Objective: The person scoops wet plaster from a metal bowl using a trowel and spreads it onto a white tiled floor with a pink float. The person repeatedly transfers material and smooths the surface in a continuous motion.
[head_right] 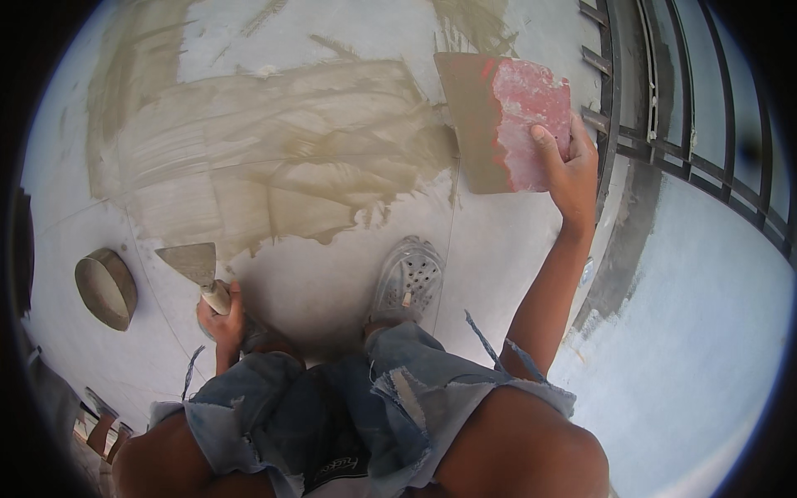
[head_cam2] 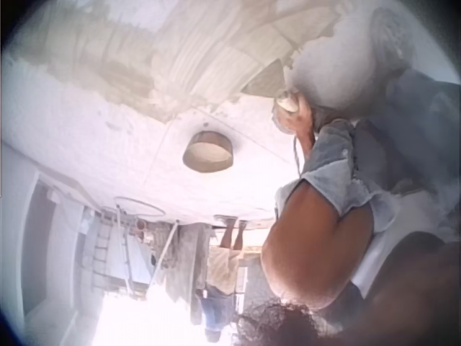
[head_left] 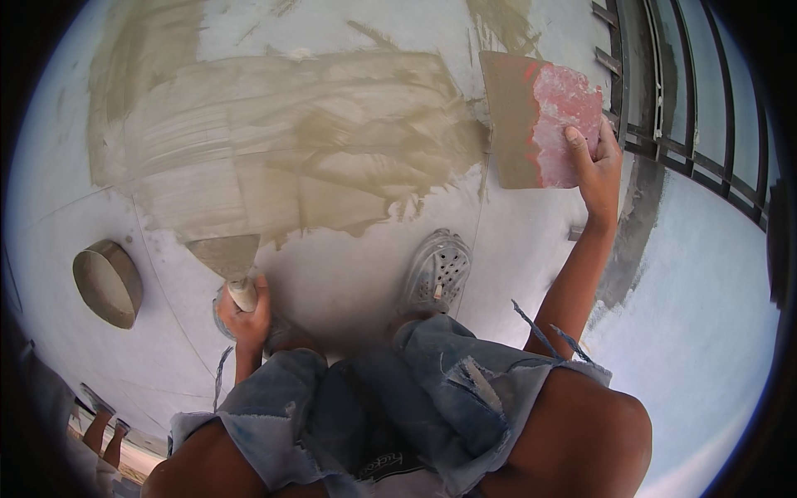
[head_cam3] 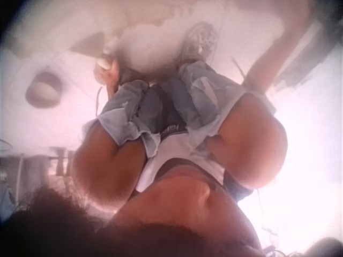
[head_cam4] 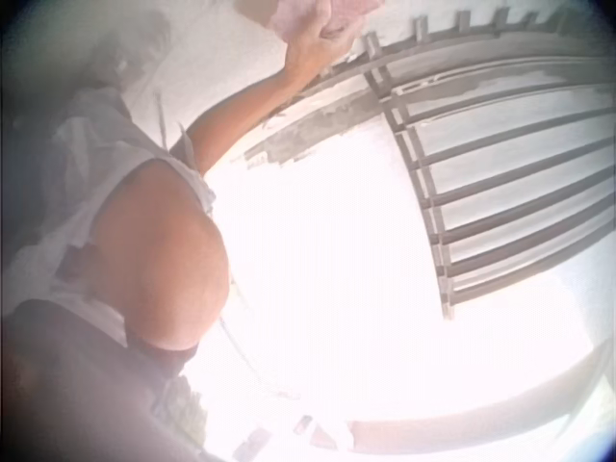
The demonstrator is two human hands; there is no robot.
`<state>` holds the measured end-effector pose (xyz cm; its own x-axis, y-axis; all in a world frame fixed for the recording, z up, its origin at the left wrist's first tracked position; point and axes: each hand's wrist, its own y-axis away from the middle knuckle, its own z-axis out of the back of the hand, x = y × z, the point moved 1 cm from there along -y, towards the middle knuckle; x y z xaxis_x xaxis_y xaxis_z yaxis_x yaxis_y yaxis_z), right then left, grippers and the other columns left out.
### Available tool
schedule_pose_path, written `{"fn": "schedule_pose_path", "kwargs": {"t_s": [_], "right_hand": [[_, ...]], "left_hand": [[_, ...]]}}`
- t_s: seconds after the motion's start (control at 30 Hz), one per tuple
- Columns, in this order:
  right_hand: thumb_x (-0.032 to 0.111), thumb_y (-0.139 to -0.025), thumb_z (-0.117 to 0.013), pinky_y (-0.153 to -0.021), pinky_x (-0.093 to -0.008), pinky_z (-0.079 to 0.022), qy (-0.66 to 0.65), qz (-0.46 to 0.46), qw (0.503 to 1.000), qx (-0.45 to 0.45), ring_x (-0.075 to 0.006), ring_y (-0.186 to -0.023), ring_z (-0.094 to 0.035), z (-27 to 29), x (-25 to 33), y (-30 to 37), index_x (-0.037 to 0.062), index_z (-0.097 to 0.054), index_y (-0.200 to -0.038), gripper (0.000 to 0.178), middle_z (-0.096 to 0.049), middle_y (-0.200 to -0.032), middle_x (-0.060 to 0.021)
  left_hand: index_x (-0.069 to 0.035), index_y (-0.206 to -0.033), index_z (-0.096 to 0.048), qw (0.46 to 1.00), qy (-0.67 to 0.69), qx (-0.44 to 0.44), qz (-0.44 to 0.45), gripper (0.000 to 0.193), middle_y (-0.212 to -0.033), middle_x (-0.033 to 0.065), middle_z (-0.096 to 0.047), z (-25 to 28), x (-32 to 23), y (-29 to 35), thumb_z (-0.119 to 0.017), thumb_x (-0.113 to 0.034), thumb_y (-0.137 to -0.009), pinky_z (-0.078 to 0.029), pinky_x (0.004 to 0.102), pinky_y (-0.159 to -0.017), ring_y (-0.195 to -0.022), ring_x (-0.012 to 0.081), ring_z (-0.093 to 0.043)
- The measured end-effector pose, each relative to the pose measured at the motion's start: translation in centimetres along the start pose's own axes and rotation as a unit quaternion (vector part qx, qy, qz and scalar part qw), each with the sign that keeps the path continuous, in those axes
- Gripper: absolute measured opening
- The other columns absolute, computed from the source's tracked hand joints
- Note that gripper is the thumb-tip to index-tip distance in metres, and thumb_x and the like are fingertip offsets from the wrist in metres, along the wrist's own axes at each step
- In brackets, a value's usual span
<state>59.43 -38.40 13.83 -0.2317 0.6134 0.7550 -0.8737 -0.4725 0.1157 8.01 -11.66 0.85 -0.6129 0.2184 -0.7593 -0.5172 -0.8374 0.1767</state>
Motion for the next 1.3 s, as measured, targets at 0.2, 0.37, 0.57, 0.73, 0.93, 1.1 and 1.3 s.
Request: {"fn": "schedule_pose_path", "kwargs": {"t_s": [0.2, 0.37, 0.57, 0.73, 0.93, 1.1, 1.3], "right_hand": [[0.017, -0.1, -0.082, -0.094, -0.0296, -0.054, -0.072, 0.093, 0.969, -0.218, -0.0154, -0.107, -0.069, -3.1, 2.7, 4.0, -0.0044, -0.063, -0.135, 0.046, -0.072, -0.12, -0.0114], [0.011, -0.096, -0.086, -0.086, -0.027, -0.056, 0.004, 0.073, 0.957, -0.281, -0.0134, -0.097, -0.071, -4.8, 3.7, 7.8, -0.0055, -0.063, -0.13, 0.044, -0.076, -0.111, -0.0112], [0.016, -0.098, -0.084, -0.074, -0.0251, -0.056, 0.022, 0.059, 0.965, -0.254, -0.0123, -0.085, -0.072, -7.7, 1.1, 10.0, -0.0061, -0.068, -0.123, 0.037, -0.078, -0.103, -0.0122], [0.018, -0.099, -0.083, -0.068, -0.0233, -0.053, 0.06, -0.002, 0.978, -0.198, -0.0089, -0.077, -0.068, -8.4, 0.3, 10.6, -0.0062, -0.07, -0.118, 0.034, -0.078, -0.096, -0.01], [0.025, -0.098, -0.085, -0.068, -0.0247, -0.052, 0.067, -0.006, 0.971, -0.231, -0.0102, -0.077, -0.067, -8.7, 1.0, 11.1, -0.0061, -0.073, -0.109, 0.035, -0.078, -0.094, -0.0113], [0.026, -0.098, -0.085, -0.067, -0.0256, -0.052, 0.068, -0.017, 0.965, -0.254, -0.0103, -0.077, -0.066, -9.7, 1.4, 11.4, -0.0052, -0.073, -0.105, 0.034, -0.077, -0.094, -0.0114], [0.02, -0.1, -0.083, -0.067, -0.0227, -0.05, -0.068, 0.027, 0.965, -0.253, -0.0057, -0.076, -0.063, -12.1, 2.4, 11.1, -0.0046, -0.069, -0.11, 0.03, -0.076, -0.094, -0.0076]], "left_hand": [[-0.003, -0.09, -0.067, 0.999, 0.022, 0.01, 0.039, 0.02, -0.072, 0.0092, -0.068, -0.1, -0.5, -0.1, -0.085, -0.01, -0.088, -0.051, 0.0363, -0.061, -0.06, 0.0209, -0.063], [-0.003, -0.089, -0.067, 1.0, 0.02, 0.011, 0.02, 0.02, -0.072, 0.0092, -0.068, -0.1, -0.2, -0.2, -0.085, -0.01, -0.088, -0.05, 0.0363, -0.061, -0.059, 0.0209, -0.063], [-0.003, -0.084, -0.064, 0.999, 0.04, -0.001, 0.015, 0.02, -0.066, 0.0024, -0.062, -0.2, -0.9, -0.2, -0.08, -0.009, -0.095, -0.045, 0.0306, -0.055, -0.056, 0.0119, -0.058], [-0.003, -0.086, -0.065, 1.0, 0.016, -0.002, 0.0, 0.019, -0.066, 0.0025, -0.063, -0.1, -0.4, -0.1, -0.08, -0.01, -0.095, -0.045, 0.0304, -0.055, -0.056, 0.0117, -0.058], [-0.003, -0.089, -0.066, 1.0, 0.022, 0.004, 0.021, 0.018, -0.069, 0.0045, -0.065, -0.5, -0.2, -0.2, -0.082, -0.01, -0.093, -0.048, 0.0324, -0.058, -0.058, 0.0142, -0.06], [-0.004, -0.089, -0.067, 0.997, 0.029, -0.002, 0.067, 0.018, -0.072, 0.008, -0.068, 0.1, -0.9, -0.1, -0.084, -0.01, -0.089, -0.051, 0.0355, -0.062, -0.061, 0.0187, -0.061], [-0.003, -0.089, -0.066, 0.996, 0.045, -0.009, 0.073, 0.02, -0.074, 0.008, -0.067, -0.5, -0.9, 0.1, -0.085, -0.009, -0.088, -0.05, 0.0355, -0.062, -0.062, 0.018, -0.061]]}}
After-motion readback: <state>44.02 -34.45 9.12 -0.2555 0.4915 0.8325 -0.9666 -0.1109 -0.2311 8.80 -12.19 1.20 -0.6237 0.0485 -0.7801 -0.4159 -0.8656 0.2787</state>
